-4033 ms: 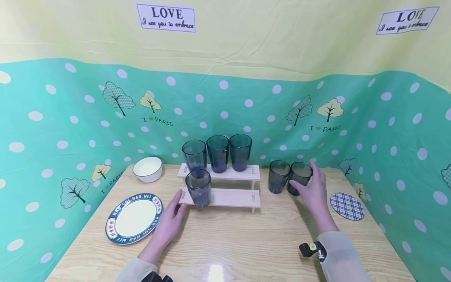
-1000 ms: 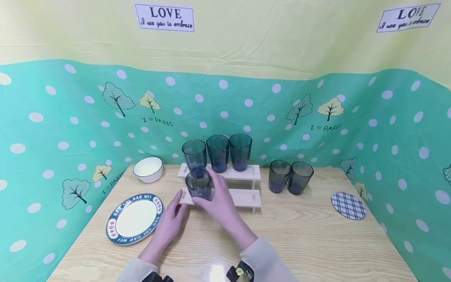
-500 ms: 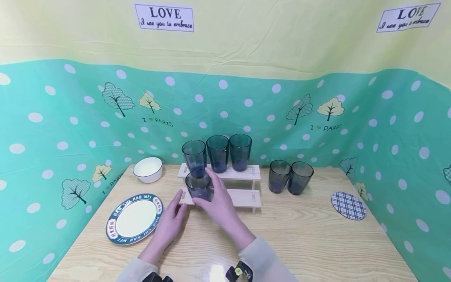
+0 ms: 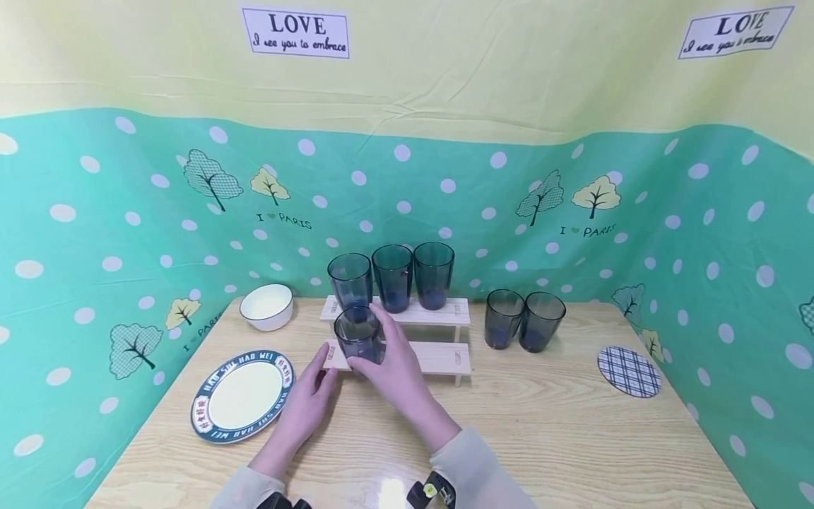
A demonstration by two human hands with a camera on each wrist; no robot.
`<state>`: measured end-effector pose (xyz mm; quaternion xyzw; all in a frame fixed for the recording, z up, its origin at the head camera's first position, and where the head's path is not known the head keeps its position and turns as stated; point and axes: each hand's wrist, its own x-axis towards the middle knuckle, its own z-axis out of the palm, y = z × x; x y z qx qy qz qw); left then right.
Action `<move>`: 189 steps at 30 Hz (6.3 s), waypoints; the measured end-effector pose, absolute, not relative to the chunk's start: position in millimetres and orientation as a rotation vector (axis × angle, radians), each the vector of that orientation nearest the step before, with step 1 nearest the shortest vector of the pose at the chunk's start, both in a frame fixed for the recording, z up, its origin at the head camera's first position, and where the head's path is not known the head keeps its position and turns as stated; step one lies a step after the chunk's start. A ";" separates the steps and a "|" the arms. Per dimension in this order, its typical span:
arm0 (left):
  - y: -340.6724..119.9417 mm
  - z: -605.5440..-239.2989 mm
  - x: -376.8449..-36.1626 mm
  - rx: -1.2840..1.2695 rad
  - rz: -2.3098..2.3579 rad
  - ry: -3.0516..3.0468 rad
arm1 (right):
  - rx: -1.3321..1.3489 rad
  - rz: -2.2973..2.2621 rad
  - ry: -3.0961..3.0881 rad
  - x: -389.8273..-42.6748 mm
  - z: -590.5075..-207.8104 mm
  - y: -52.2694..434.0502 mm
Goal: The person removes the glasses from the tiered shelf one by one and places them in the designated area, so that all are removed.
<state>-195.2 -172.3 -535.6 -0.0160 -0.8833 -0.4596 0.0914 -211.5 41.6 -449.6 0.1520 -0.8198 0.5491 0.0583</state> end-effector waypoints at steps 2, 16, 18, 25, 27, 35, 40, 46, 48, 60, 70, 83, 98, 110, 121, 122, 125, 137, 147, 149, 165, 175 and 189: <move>-172.4 -535.9 -195.4 -0.047 -1.368 -2.625 | 0.454 1.669 -2.487 -211.6 -449.5 41.4; -173.4 -534.9 -194.2 -0.038 -1.383 -2.626 | 0.419 1.710 -2.457 -209.4 -449.8 39.4; -173.1 -535.6 -194.3 -0.045 -1.375 -2.618 | 0.418 1.721 -2.446 -207.9 -449.4 40.4; -173.1 -535.8 -193.7 -0.033 -1.376 -2.611 | 0.411 1.770 -2.434 -200.8 -443.5 47.2; -172.7 -534.9 -193.5 -0.026 -1.385 -2.615 | 0.412 1.771 -2.437 -199.1 -441.3 50.9; -172.3 -533.5 -192.7 -0.022 -1.388 -2.626 | 0.384 1.778 -2.450 -194.1 -433.3 71.5; -172.2 -534.3 -192.9 -0.017 -1.384 -2.631 | 0.346 1.785 -2.455 -191.1 -429.2 90.8; -171.7 -533.4 -192.6 -0.009 -1.388 -2.633 | 0.309 1.741 -2.493 -186.7 -424.2 119.5; -171.9 -532.9 -192.5 -0.009 -1.389 -2.634 | 0.310 1.702 -2.509 -186.2 -423.0 129.0; -171.7 -534.2 -193.9 -0.028 -1.377 -2.624 | 0.279 1.517 -2.536 -178.2 -419.8 182.6; -171.5 -533.9 -195.5 -0.023 -1.380 -2.635 | 0.215 1.528 -2.539 -174.2 -416.8 217.4; -172.3 -533.4 -195.1 -0.018 -1.393 -2.636 | 0.126 1.442 -2.525 -168.1 -410.3 265.4; -172.0 -534.5 -193.8 -0.019 -1.392 -2.628 | -0.018 1.309 -2.491 -171.9 -412.6 319.5; -172.4 -534.5 -194.9 -0.031 -1.383 -2.630 | -0.230 1.278 -2.493 -184.9 -415.9 350.2; -172.8 -534.9 -195.7 -0.032 -1.389 -2.632 | -0.341 1.218 -2.539 -203.4 -424.1 365.4; -172.8 -534.6 -195.6 -0.033 -1.390 -2.632 | -0.344 1.210 -2.545 -205.6 -425.2 366.4; -173.0 -534.2 -195.5 -0.033 -1.387 -2.631 | -0.344 1.207 -2.551 -212.6 -429.2 369.5; -173.8 -534.5 -194.8 -0.031 -1.391 -2.631 | -0.379 1.215 -2.548 -234.6 -446.8 375.2; -173.4 -534.2 -194.3 -0.025 -1.402 -2.631 | -0.368 1.220 -2.531 -244.7 -460.7 377.8; -173.3 -534.2 -194.2 -0.025 -1.403 -2.628 | -0.367 1.229 -2.526 -245.6 -462.9 378.0; -173.3 -533.9 -195.0 -0.037 -1.413 -2.626 | -0.353 1.243 -2.524 -249.4 -475.8 376.9; -174.0 -534.7 -195.1 -0.048 -1.398 -2.632 | -0.357 1.240 -2.545 -248.5 -476.1 374.7; -174.0 -535.7 -195.3 -0.042 -1.404 -2.627 | -0.333 1.229 -2.574 -240.7 -467.0 375.2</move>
